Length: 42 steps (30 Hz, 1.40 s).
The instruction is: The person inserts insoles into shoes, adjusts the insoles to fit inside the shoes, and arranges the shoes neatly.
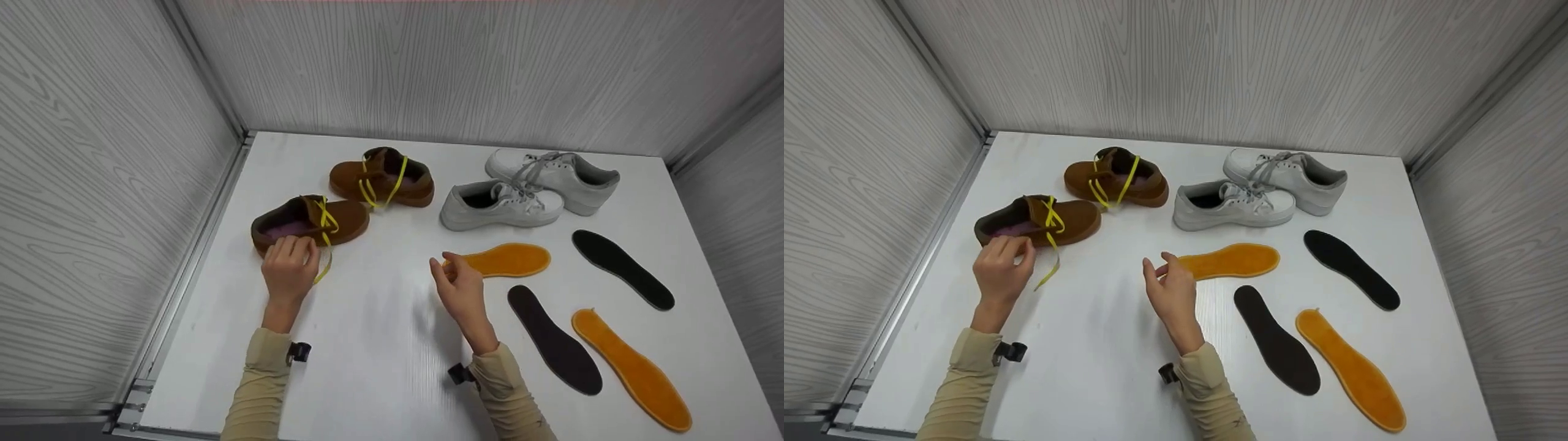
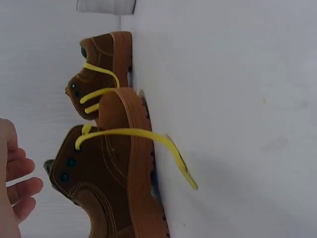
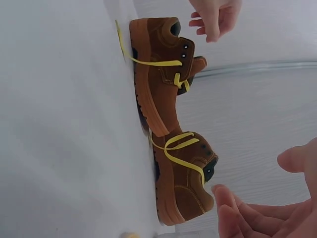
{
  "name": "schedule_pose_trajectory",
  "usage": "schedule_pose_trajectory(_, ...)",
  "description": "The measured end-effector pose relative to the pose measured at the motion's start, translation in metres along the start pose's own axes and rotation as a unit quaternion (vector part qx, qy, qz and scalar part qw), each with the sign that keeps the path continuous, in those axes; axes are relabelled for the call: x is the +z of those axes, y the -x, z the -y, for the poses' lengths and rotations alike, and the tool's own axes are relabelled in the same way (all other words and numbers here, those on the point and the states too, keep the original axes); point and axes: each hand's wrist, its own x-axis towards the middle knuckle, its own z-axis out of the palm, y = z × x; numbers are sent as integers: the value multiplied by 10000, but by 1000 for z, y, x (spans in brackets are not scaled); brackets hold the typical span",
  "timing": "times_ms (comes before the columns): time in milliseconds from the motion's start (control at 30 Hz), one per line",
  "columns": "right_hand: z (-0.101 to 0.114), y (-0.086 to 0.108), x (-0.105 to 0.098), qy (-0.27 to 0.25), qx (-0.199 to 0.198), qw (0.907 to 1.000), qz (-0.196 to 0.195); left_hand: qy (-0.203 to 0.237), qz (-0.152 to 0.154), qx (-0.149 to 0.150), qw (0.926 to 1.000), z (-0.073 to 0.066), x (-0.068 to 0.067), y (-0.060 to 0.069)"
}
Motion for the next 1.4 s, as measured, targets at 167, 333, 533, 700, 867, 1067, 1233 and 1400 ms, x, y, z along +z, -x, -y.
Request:
schedule_pose_trajectory(167, 3, -3, 13, -86, 265, 9994, 185, 187, -276, -492, 9982, 32, 1, 3)
schedule_pose_trajectory(333, 5, -6, 25, -323, 551, 9971, 412, 505, -108, -1246, 9909, 62, 6, 2)
schedule_pose_trajectory(533, 10, -9, 43, -841, 875, 9880, 958, 749, 485, -2124, 9731, 83, 9, 2)
schedule_pose_trajectory(700, 13, -16, 59, -1260, 1157, 9764, 1320, 806, 692, -2760, 9553, 86, 10, 1)
schedule_pose_trajectory(867, 16, -27, 75, -1597, 1638, 9599, 1619, 651, 596, -3274, 9407, 85, 17, -4)
schedule_pose_trajectory(1067, 20, -38, 103, -1821, 1962, 9449, 1882, 411, 358, -3416, 9382, 85, 23, -3)
schedule_pose_trajectory(1233, 22, -48, 128, -2143, 2130, 9302, 2085, 415, 105, -3462, 9372, 83, 28, 2)
schedule_pose_trajectory(1400, 27, -60, 147, -2713, 2378, 8977, 2529, 411, -73, -3544, 9342, 81, 32, 4)
